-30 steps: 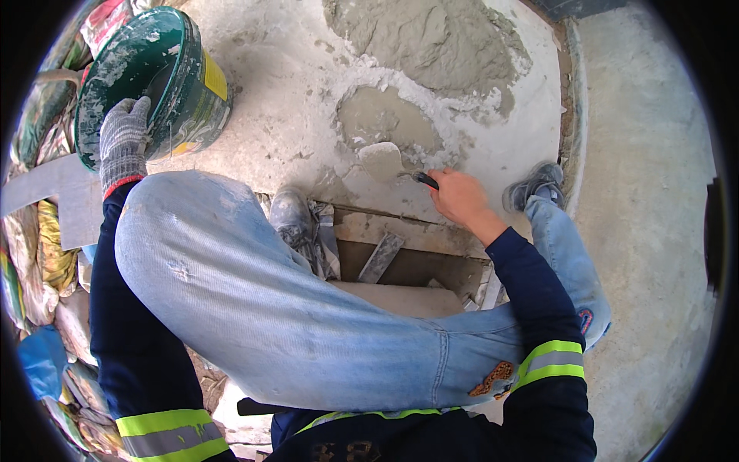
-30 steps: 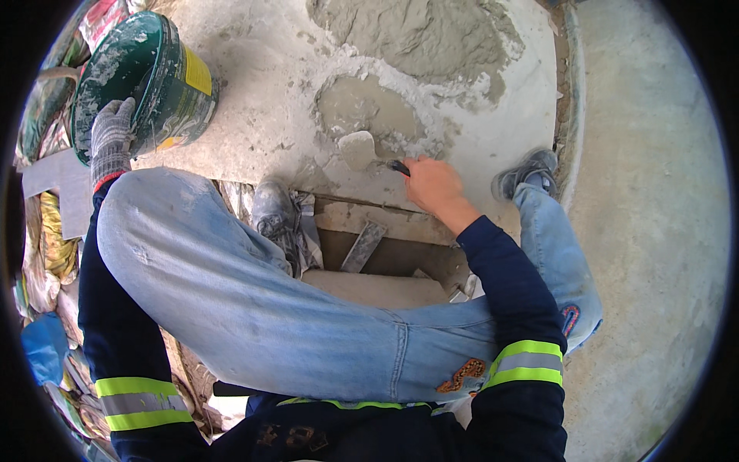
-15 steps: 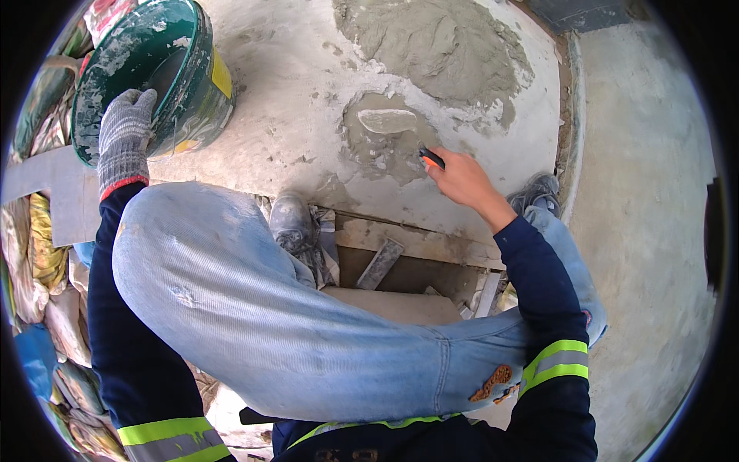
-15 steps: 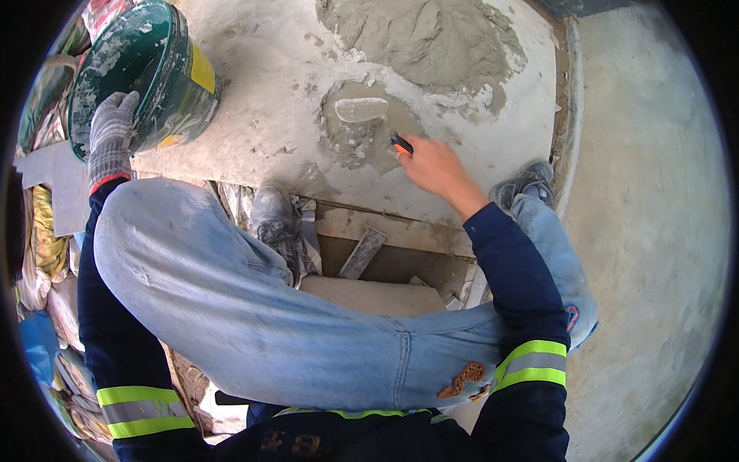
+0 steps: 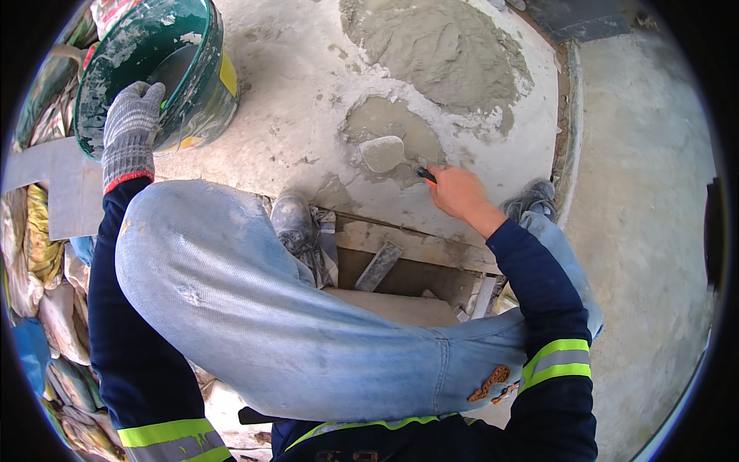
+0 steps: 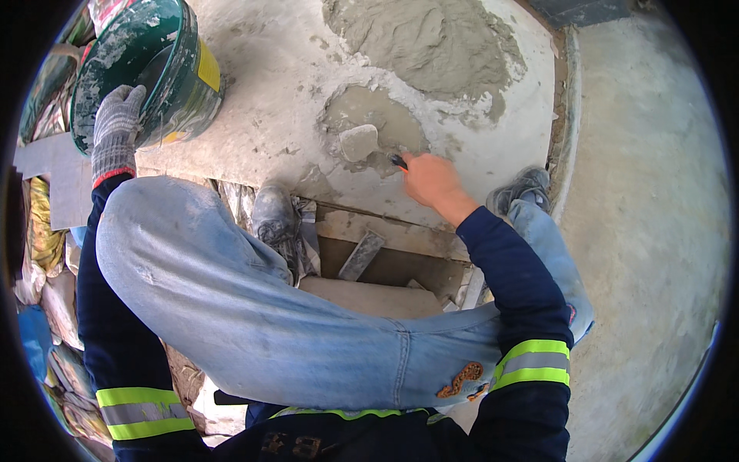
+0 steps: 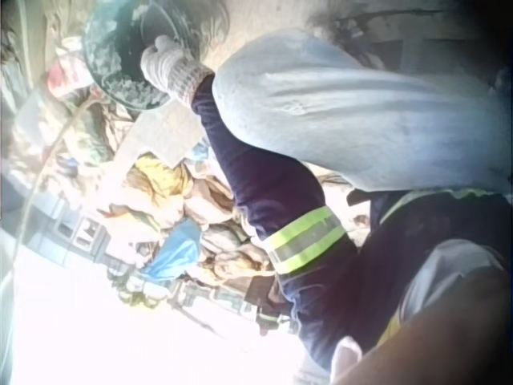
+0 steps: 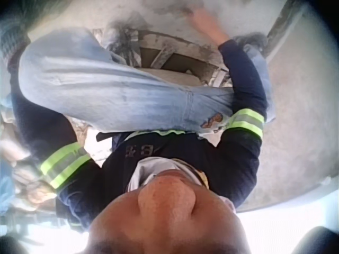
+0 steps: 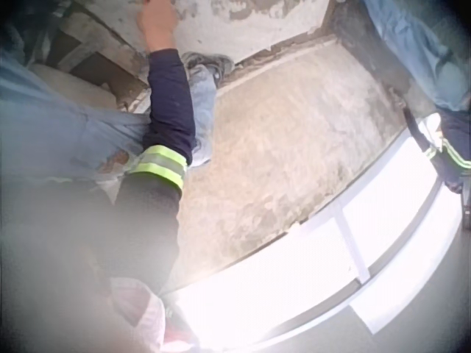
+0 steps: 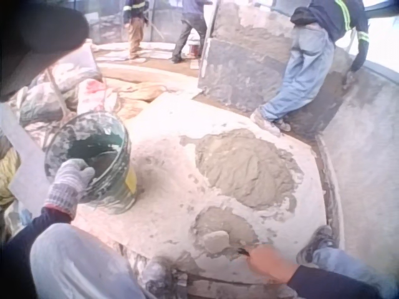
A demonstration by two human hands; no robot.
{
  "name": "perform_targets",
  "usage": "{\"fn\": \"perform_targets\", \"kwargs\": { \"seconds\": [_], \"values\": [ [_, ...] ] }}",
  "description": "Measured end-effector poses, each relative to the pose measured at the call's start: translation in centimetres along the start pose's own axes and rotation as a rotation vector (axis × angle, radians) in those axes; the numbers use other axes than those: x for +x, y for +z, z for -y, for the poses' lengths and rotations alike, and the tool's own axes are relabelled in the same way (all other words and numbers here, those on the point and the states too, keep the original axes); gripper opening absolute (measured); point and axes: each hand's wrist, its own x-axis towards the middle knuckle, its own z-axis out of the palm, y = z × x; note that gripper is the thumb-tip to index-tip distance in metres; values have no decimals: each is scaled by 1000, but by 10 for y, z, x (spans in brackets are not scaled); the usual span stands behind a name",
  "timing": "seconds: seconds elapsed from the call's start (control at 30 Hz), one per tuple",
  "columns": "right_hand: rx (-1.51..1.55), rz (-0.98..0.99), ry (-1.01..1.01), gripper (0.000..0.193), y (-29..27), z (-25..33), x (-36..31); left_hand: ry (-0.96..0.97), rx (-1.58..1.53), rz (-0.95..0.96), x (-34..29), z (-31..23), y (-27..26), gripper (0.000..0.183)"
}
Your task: The person scoops cement from a green bucket using a trowel and applies it to a circular area on the floor. They repeatedly smooth and spread the cement mixture to cover the surface.
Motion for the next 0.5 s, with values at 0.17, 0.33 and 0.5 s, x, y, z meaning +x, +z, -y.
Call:
{"fn": "perform_targets", "kwargs": {
  "seconds": [0.17,0.33,0.5],
  "values": [
    [108,-15,46,34,-23,-14,-7,42,52,-85,3,5,3,43],
    [276,-135,125,36,-23,-22,9,5,-19,-24,5,2,6,43],
    [520,132,334,38,-25,13,41,-26,-48,0,5,5,1,43]
  ]
}}
